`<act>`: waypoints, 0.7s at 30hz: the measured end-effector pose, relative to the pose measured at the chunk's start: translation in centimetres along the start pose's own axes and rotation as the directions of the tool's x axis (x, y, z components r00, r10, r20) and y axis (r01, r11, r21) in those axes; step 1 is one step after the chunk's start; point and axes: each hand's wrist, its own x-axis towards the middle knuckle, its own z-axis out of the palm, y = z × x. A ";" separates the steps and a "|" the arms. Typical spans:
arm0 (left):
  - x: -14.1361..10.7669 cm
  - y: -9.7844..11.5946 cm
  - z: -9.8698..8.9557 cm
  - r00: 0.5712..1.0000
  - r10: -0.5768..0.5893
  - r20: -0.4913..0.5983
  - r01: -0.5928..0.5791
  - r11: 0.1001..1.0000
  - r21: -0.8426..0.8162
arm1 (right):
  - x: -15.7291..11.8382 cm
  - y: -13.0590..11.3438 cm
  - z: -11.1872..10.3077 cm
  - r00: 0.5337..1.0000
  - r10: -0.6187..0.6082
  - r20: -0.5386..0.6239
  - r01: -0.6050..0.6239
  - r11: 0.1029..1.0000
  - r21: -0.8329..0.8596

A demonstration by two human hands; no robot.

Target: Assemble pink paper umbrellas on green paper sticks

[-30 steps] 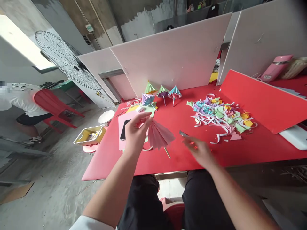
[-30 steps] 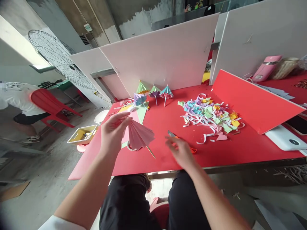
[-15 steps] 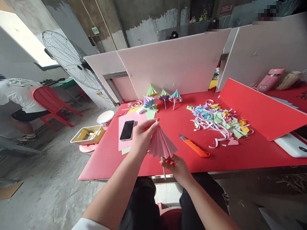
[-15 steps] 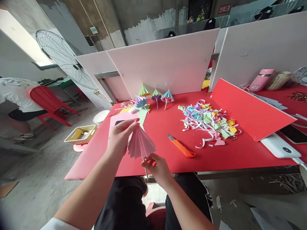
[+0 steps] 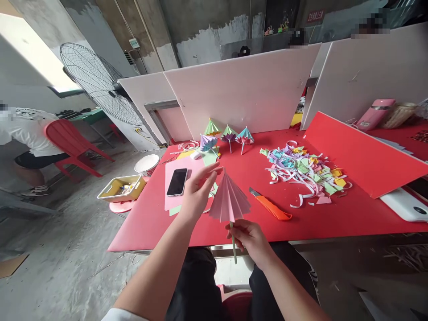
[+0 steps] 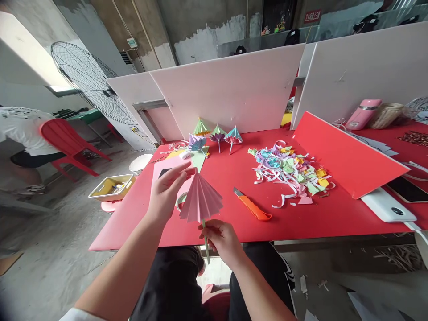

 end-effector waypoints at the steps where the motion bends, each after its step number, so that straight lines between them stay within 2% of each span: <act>1: 0.0 0.2 0.1 1.000 -0.005 0.004 0.005 1.000 0.020 | 0.0 0.0 0.0 1.000 0.002 0.005 -0.002 1.000 0.012; 9: 0.5 0.0 0.5 0.995 -0.075 0.066 0.073 0.997 0.032 | -0.2 -0.1 0.0 0.999 -0.015 0.034 0.016 1.000 -0.009; 17: 0.6 0.1 0.3 0.999 0.023 0.039 -0.029 0.983 0.179 | -0.6 -0.3 0.0 0.998 0.030 0.063 -0.029 0.999 -0.028; 19: 0.7 0.1 0.3 0.998 -0.021 0.062 0.011 0.989 0.148 | -0.6 -0.2 0.0 0.997 0.040 0.068 -0.038 0.999 -0.025; 21: 0.8 0.1 0.3 0.982 -0.130 0.134 0.118 0.989 0.090 | -0.5 -0.1 0.1 0.997 0.041 0.070 -0.040 0.999 -0.020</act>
